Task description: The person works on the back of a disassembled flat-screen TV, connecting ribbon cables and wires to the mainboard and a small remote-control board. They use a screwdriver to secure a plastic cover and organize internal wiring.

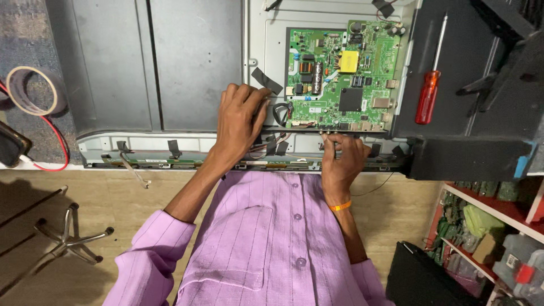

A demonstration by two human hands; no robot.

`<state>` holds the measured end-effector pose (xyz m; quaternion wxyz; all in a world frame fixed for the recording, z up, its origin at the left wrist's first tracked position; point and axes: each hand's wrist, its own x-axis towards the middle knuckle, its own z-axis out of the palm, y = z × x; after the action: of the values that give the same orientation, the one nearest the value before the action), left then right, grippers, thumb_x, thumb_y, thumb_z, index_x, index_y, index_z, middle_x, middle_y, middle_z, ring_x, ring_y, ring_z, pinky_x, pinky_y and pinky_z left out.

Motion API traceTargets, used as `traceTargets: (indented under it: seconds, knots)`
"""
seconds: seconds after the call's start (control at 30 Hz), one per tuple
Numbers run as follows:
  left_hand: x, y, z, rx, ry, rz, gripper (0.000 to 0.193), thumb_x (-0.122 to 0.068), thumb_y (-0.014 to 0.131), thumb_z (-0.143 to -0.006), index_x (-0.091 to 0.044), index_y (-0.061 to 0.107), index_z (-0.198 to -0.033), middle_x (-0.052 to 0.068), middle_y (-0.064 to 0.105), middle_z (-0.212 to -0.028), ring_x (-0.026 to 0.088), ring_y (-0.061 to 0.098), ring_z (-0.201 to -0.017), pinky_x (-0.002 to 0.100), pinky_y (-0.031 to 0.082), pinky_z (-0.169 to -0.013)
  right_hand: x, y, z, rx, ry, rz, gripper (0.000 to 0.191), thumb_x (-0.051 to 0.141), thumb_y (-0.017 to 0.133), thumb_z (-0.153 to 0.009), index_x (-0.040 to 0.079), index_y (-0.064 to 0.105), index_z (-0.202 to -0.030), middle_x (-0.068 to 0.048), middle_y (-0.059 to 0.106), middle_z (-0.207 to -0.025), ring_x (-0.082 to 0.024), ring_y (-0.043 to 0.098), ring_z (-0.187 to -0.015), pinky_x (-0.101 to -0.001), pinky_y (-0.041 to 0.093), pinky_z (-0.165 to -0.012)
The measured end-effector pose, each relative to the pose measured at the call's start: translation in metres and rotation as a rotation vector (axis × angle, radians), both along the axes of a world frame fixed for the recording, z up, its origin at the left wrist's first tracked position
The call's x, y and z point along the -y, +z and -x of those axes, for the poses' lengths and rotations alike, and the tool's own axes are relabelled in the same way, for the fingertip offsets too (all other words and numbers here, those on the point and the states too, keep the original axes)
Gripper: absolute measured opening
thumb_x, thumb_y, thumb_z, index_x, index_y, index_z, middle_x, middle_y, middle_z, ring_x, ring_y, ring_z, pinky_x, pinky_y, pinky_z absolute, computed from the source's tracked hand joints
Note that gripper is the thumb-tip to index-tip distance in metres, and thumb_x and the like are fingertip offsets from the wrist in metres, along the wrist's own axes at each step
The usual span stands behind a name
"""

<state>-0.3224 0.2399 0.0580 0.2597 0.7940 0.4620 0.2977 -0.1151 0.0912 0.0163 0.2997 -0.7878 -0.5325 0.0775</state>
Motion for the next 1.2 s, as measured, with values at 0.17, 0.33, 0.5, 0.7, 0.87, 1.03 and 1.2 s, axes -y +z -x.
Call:
traceTargets:
  seconds: [0.17,0.33,0.5,0.7,0.87,1.03,1.2]
  knots:
    - [-0.002,-0.006,0.002,-0.011,-0.028,0.005,0.02,-0.008,0.071,-0.096,-0.004,0.072,-0.116,0.01,0.061,-0.104,0.028,0.052,-0.1,0.042,0.04,-0.087,0.016,0.01,-0.006,0.009,0.033,0.019,0.033,0.027,0.08,-0.094,0.005,0.069,-0.116,-0.005,0.064,-0.101,-0.021,0.057,-0.098,-0.0415,0.036,-0.096]
    - [-0.001,-0.009,0.003,-0.005,-0.015,0.017,0.019,-0.008,0.071,-0.099,-0.005,0.073,-0.117,0.009,0.062,-0.106,0.027,0.052,-0.102,0.041,0.04,-0.09,0.027,0.011,-0.018,0.104,0.069,0.081,0.019,0.029,0.073,-0.1,0.014,0.074,-0.112,0.0,0.068,-0.104,-0.02,0.056,-0.103,-0.0421,0.033,-0.098]
    - [-0.002,-0.006,0.001,-0.006,-0.013,0.017,0.018,-0.008,0.071,-0.098,-0.005,0.072,-0.116,0.009,0.063,-0.106,0.028,0.053,-0.102,0.041,0.04,-0.09,0.018,0.008,-0.018,0.054,0.052,0.1,0.012,0.024,0.072,-0.102,0.015,0.073,-0.109,0.002,0.066,-0.101,-0.019,0.056,-0.1,-0.0408,0.032,-0.098]
    - [0.0,-0.002,0.004,0.004,-0.008,0.033,0.018,-0.008,0.07,-0.098,-0.005,0.072,-0.116,0.01,0.063,-0.106,0.029,0.053,-0.103,0.042,0.04,-0.09,0.018,0.025,-0.015,-0.033,0.051,0.093,0.025,0.025,0.073,-0.099,0.01,0.069,-0.119,0.0,0.066,-0.106,-0.019,0.057,-0.104,-0.0413,0.034,-0.099]
    - [0.002,-0.002,0.005,-0.007,0.011,0.03,0.016,-0.009,0.071,-0.098,-0.006,0.072,-0.114,0.01,0.063,-0.106,0.029,0.053,-0.102,0.042,0.039,-0.089,0.032,0.03,-0.024,0.111,0.115,0.093,0.033,0.031,0.077,-0.094,0.008,0.07,-0.117,-0.007,0.064,-0.112,-0.025,0.055,-0.112,-0.0439,0.035,-0.1]
    - [0.002,-0.001,0.003,-0.001,0.006,0.029,0.017,-0.008,0.071,-0.098,-0.006,0.072,-0.115,0.009,0.063,-0.106,0.028,0.053,-0.101,0.042,0.039,-0.089,0.037,0.019,-0.029,0.155,0.087,0.135,0.017,0.027,0.075,-0.097,0.012,0.073,-0.105,-0.003,0.065,-0.105,-0.023,0.057,-0.107,-0.0439,0.036,-0.101]
    - [0.004,-0.002,0.004,0.006,0.016,0.032,0.016,-0.008,0.07,-0.098,-0.006,0.072,-0.114,0.009,0.063,-0.106,0.028,0.053,-0.102,0.042,0.039,-0.089,0.036,0.017,-0.034,0.094,0.056,0.105,0.012,0.024,0.072,-0.101,0.014,0.073,-0.107,0.003,0.068,-0.101,-0.02,0.057,-0.098,-0.0407,0.033,-0.094]
